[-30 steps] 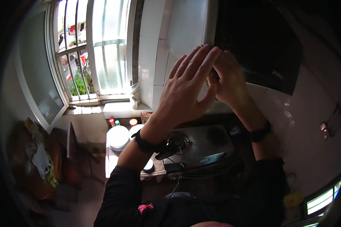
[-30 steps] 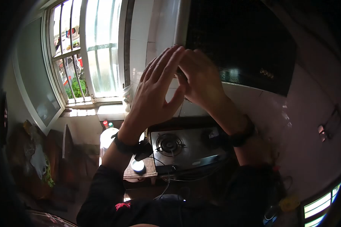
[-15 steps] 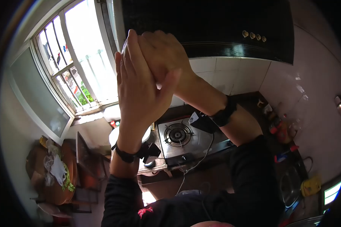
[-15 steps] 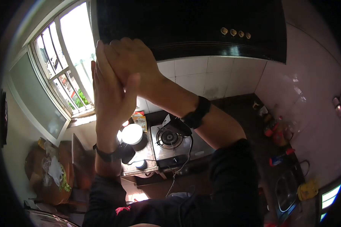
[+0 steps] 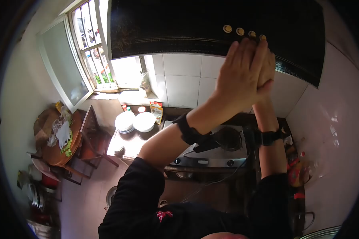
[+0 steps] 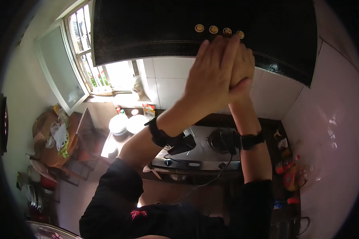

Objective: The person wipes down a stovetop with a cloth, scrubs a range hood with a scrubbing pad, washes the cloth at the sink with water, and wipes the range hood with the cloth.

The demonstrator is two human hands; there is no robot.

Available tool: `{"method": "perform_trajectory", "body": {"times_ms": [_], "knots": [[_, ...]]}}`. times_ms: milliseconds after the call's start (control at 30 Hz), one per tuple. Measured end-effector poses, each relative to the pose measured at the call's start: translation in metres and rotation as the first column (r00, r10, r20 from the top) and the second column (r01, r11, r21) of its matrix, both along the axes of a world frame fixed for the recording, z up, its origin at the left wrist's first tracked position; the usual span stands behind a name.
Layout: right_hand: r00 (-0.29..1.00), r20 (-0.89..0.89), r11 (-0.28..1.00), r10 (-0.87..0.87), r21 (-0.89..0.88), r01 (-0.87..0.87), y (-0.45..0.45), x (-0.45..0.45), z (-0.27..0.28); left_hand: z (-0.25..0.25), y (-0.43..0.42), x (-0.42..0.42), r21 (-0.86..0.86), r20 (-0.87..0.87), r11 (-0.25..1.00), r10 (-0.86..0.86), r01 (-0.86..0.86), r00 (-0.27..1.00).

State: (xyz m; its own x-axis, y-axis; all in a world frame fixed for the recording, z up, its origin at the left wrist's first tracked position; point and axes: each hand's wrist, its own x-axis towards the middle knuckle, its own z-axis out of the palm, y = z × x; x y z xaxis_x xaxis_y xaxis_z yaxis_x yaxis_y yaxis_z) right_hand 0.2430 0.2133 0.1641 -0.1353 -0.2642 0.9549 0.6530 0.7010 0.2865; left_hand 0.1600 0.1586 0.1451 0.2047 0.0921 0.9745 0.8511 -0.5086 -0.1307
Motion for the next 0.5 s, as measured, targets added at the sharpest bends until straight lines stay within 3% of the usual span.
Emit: {"method": "perform_trajectory", "body": {"times_ms": [167, 367, 433, 500], "knots": [[0.998, -0.008, 0.996, -0.056, -0.067, 0.055, -0.005, -0.005, -0.007, -0.001, -0.005, -0.007, -0.01, -0.009, 0.999, 0.04, -0.04, 0.999], [0.997, 0.053, 0.986, -0.055, -0.152, 0.063, -0.04, -0.099, -0.001, -0.001, -0.033, -0.097, -0.047, 0.012, 0.991, 0.124, -0.123, 0.992], [0.99, 0.068, 0.979, 0.122, -0.173, -0.109, -0.037, -0.148, -0.002, 0.001, -0.049, -0.141, -0.144, 0.023, 0.964, 0.23, -0.224, 0.973], [0.89, 0.048, 0.886, 0.452, -0.139, -0.443, -0.037, -0.193, -0.003, 0.002, -0.061, -0.188, -0.161, 0.024, 0.955, 0.257, -0.25, 0.966]]}}
